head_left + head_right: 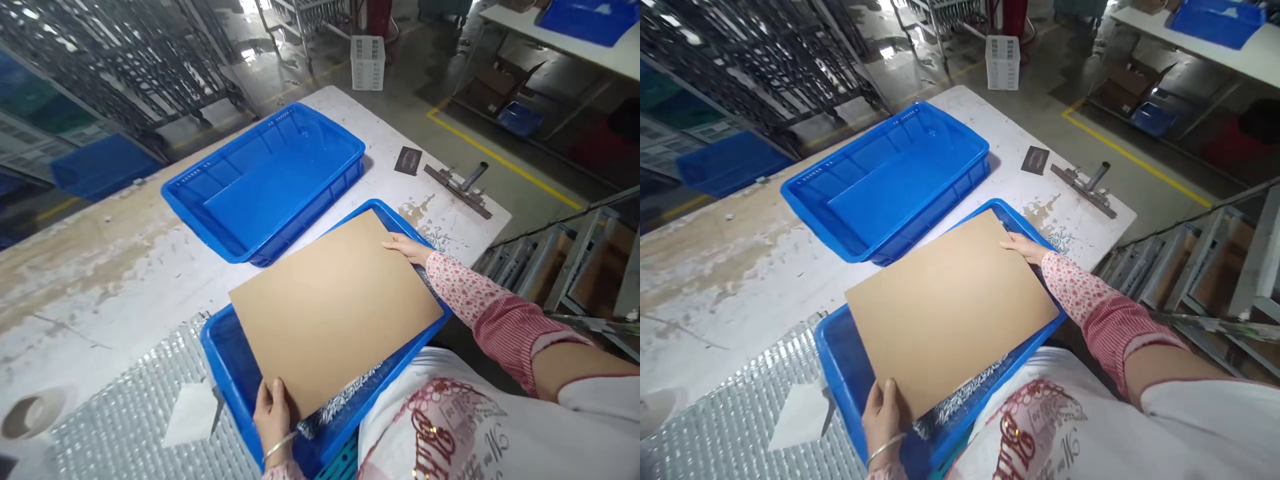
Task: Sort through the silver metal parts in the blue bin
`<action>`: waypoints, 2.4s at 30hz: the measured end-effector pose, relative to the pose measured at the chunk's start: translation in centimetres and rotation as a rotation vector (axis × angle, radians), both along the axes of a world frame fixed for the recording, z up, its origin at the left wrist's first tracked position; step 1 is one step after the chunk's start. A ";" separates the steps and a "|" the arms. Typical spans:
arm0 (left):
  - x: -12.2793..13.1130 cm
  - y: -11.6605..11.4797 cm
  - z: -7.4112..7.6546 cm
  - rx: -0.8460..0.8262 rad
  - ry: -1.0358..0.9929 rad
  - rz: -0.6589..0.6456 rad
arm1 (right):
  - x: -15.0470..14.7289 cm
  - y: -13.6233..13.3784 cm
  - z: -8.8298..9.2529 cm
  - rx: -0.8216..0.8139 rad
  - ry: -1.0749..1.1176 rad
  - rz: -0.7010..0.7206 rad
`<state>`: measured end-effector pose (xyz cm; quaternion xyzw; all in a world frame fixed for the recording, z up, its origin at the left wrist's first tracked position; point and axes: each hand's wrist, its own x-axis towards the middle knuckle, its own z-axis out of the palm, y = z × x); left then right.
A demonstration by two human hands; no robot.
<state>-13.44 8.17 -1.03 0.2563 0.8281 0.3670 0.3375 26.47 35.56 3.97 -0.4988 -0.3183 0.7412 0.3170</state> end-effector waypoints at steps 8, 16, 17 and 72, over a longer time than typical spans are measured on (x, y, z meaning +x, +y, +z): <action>-2.3 4.6 3.3 -0.088 0.045 -0.201 | 3.0 -5.4 2.7 -0.118 0.082 -0.221; 0.0 13.5 6.2 -0.014 0.478 -0.311 | 5.1 -13.6 1.4 -0.276 0.074 -0.444; 1.0 13.6 6.5 0.051 0.489 -0.235 | 4.9 -14.5 1.1 -0.269 0.068 -0.455; 4.2 4.1 1.6 0.240 -0.540 0.015 | -1.3 -10.4 -1.1 0.104 -0.050 -0.024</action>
